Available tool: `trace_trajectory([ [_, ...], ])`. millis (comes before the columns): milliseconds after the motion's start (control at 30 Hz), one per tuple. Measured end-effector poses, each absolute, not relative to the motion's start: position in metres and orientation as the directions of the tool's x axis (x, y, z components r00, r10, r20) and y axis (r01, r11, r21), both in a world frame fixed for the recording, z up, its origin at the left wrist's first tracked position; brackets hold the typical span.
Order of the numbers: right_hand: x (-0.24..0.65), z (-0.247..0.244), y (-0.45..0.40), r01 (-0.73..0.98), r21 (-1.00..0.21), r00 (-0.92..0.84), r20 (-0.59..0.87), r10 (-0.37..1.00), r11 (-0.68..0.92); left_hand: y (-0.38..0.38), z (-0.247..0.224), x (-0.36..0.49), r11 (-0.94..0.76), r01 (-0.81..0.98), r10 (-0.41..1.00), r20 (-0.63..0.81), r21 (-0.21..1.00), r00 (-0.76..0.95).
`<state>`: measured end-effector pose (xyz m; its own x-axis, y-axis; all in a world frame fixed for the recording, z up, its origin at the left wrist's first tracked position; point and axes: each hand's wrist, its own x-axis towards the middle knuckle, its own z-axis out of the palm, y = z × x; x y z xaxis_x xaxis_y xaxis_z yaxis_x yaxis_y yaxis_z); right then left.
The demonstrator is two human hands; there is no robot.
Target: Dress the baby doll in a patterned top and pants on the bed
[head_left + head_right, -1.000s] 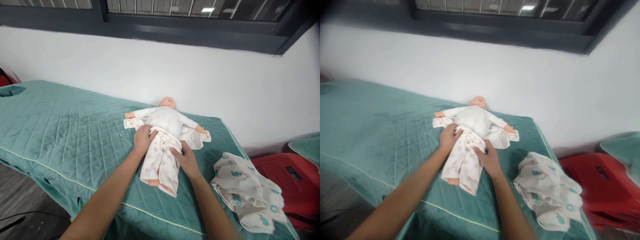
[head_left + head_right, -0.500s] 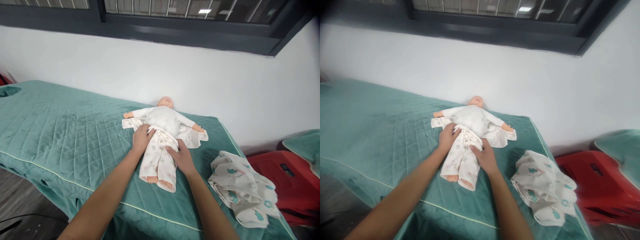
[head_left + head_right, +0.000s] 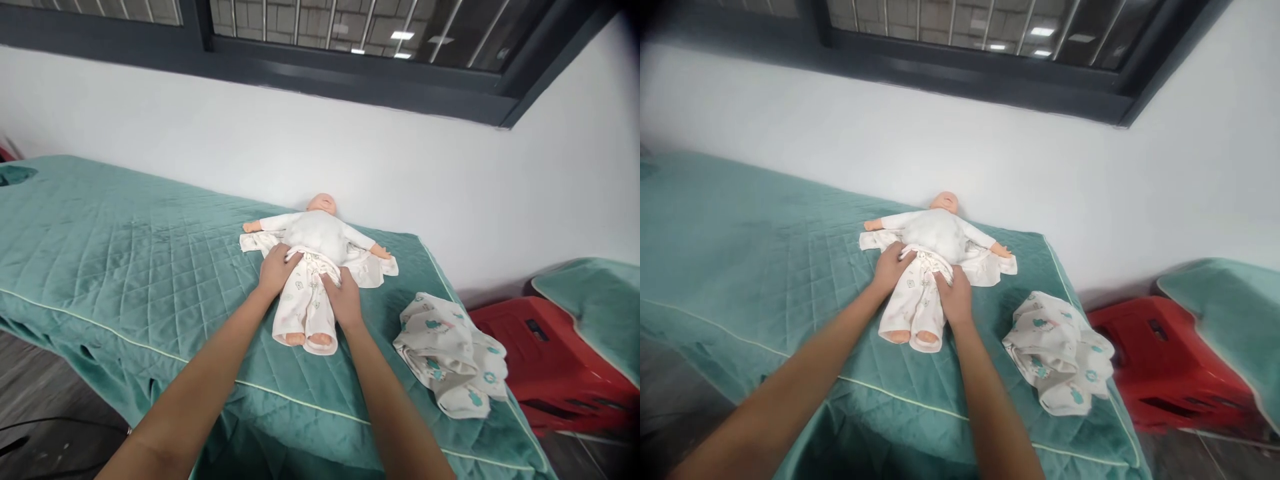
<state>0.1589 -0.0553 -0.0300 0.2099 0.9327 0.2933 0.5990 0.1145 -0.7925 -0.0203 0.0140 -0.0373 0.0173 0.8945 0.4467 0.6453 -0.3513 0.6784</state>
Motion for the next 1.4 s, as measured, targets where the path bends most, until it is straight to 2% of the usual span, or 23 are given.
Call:
trace_trajectory([
  [200, 0.161, -0.031, -0.057, 0.577, -0.804, 0.202, 0.309, 0.929, 0.142, -0.034, -0.034, -0.03, -0.426, 0.554, 0.877, 0.477, 0.716, 0.059],
  [433, 0.159, -0.029, -0.058, 0.56, -0.811, 0.235, 0.351, 0.906, 0.169, -0.083, -0.037, -0.04, -0.411, 0.478, 0.907, 0.404, 0.777, 0.122],
  [700, 0.159, -0.017, -0.079, 0.525, -0.846, 0.297, 0.281, 0.913, 0.09, -0.076, -0.044, -0.039, -0.372, 0.456, 0.922, 0.379, 0.809, 0.079],
  [933, 0.142, -0.017, -0.143, 0.452, -0.89, 0.227, 0.178, 0.957, 0.058, -0.074, -0.044, -0.041, -0.377, 0.443, 0.921, 0.382, 0.813, 0.081],
  [1167, 0.141, -0.024, -0.167, 0.558, -0.81, -0.091, 0.158, 0.983, 0.182, -0.074, -0.042, -0.043, -0.34, 0.423, 0.933, 0.357, 0.84, 0.04],
  [1400, 0.139, -0.032, -0.166, 0.721, -0.639, -0.107, 0.278, 0.955, 0.267, -0.099, -0.035, -0.053, -0.226, 0.273, 0.974, 0.218, 0.935, 0.057],
])
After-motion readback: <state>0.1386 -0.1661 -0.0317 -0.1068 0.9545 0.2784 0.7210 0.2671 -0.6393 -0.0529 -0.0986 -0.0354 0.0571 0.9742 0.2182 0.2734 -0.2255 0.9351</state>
